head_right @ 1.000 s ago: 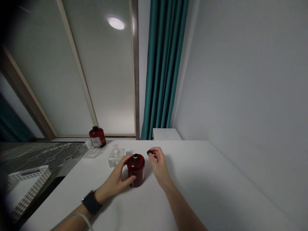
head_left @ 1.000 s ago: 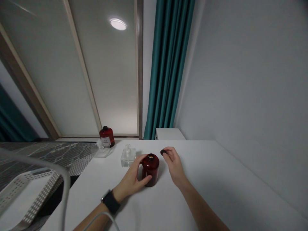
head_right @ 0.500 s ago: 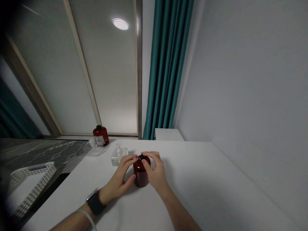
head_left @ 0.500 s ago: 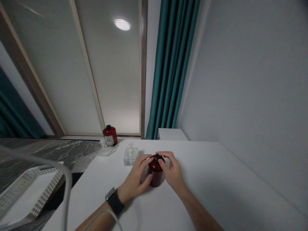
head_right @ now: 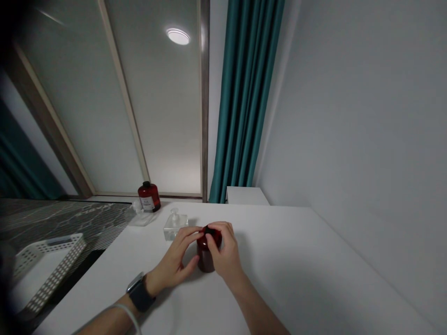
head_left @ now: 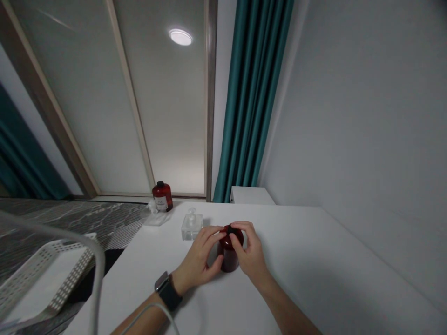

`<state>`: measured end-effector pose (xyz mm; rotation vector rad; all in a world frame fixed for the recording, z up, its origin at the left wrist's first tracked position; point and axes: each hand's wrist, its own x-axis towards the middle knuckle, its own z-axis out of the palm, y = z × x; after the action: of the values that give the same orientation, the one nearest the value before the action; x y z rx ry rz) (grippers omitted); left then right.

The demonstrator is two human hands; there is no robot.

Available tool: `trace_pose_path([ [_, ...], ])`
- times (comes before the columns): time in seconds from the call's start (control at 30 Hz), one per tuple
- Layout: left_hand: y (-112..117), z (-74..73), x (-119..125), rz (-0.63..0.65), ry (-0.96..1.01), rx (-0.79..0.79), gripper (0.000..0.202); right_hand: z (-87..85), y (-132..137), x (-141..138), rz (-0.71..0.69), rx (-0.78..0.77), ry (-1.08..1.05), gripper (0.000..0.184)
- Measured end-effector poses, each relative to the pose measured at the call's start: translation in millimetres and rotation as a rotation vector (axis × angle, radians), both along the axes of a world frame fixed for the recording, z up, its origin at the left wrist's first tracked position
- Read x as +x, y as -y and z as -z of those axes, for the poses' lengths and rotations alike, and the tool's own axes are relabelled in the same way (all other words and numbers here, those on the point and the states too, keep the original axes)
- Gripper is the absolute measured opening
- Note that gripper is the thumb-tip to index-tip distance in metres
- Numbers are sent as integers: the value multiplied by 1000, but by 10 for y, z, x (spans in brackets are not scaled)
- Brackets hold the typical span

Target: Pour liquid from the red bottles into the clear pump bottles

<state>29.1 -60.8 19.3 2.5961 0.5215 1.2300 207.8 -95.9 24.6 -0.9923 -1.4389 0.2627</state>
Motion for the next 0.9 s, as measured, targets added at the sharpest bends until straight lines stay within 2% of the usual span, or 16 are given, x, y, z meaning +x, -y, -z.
trace_pose_path([
  [0.13, 4, -10, 0, -7, 1, 2, 53, 10, 20, 8, 19, 24, 9, 16],
  [0.3, 1, 4, -7, -12, -10, -6, 52, 57, 32, 14, -64, -35, -13, 22],
  [0.43, -3, 13, -11, -21, -15, -12, 57, 65, 32, 11, 3, -51, -29, 28],
  [0.5, -4, 14, -11, -21, -20, -10, 59, 55, 32, 13, 10, -36, -18, 25],
  [0.67, -1, 12, -6, -18, -31, -12, 59, 69, 26, 10, -76, -45, -47, 21],
  [0.83, 3, 13, -10, -13, -33, -12, 59, 132, 9, 11, 0, -94, -86, 31],
  [0.9, 3, 13, -14, -11, -34, -12, 59, 140, 9, 14, -10, -107, -79, 34],
])
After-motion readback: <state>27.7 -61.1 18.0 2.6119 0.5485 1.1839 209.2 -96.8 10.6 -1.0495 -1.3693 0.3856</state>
